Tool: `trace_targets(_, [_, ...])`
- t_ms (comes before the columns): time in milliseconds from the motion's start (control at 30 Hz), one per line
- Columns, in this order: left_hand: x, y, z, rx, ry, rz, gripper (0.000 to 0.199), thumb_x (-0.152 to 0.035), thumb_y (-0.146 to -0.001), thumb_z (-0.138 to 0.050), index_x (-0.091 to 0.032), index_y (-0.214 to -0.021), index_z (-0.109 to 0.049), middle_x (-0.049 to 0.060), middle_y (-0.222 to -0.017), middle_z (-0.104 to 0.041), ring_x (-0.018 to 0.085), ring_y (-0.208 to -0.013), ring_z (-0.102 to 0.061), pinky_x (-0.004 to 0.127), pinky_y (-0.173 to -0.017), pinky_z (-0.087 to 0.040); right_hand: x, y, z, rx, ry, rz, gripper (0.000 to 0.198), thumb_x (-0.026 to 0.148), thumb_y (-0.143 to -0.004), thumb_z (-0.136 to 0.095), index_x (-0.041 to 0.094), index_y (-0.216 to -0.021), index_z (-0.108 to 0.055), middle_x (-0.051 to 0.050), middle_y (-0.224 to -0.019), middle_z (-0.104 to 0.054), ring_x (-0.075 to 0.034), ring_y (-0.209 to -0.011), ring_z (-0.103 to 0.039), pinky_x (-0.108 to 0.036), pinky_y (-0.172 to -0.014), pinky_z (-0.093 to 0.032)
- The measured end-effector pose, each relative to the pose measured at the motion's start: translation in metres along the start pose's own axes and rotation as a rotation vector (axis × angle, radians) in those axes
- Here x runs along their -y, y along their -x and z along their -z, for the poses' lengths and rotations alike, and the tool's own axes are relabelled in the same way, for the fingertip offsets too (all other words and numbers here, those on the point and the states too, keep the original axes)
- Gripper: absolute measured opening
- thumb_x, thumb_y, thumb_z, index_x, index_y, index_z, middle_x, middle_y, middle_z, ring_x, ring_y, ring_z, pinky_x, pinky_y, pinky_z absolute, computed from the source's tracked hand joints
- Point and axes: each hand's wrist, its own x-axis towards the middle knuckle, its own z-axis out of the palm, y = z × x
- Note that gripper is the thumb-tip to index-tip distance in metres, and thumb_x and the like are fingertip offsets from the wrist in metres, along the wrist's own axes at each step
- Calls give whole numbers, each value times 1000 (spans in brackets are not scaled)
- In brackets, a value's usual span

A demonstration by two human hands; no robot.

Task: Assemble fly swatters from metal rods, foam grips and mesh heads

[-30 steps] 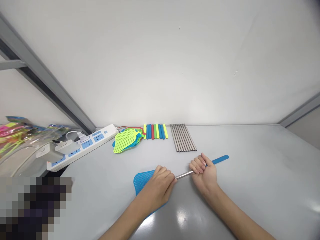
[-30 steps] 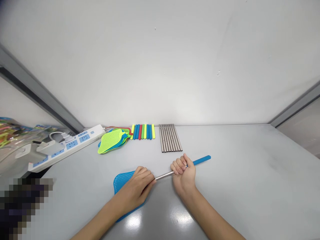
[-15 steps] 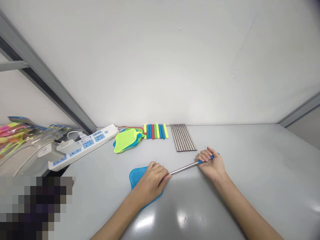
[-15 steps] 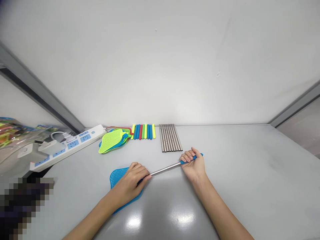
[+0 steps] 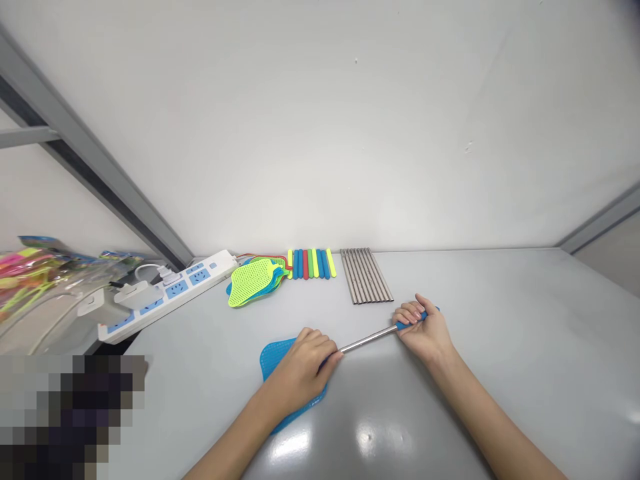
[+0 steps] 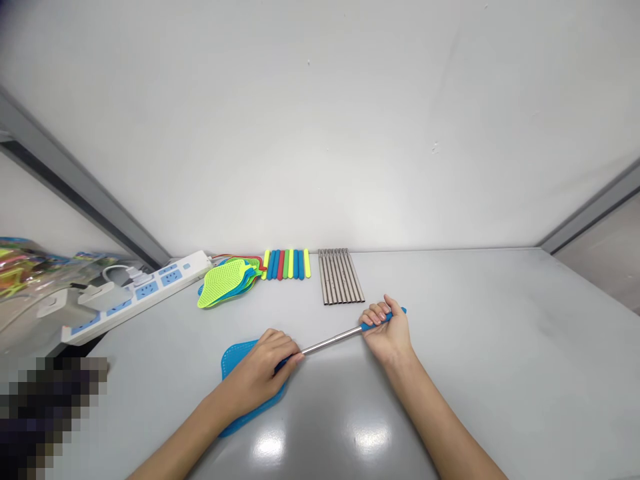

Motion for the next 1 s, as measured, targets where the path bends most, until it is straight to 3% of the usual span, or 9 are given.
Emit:
trace_targets(167, [0,0,-1,18,7,9,26,-27,-85,-29,-18,-70,-49,0,-66,-50,13,-66,-44,29,-69,-33,0,0,-1,-27,-60,-28,32,20,-72,-43,18,-49,-21,7,-40,-23,-6,-34,-26,-19,-36,-27])
trace_targets(500, [-2,2,-1,5,-1,11,28,-26,-86,-27,-18,-65,-44,-1,-64,-47,13,-63,-42,29,-67,-33,-1,-2,1,22,39,7,34,19,-71,-44,18,-48,-20,8,-40,-23,-6,-34,-27,-20,-36,-28])
trace_targets(1000, [-3,1,0,56,-23,20,28,-25,-86,-24,-18,-64,-39,-1,-63,-44,12,-64,-40,29,-68,-32,-3,1,-1,-53,-146,-56,31,17,-70,-45,19,-50,-22,8,-39,-24,-6,-34,-25,-19,-35,-26])
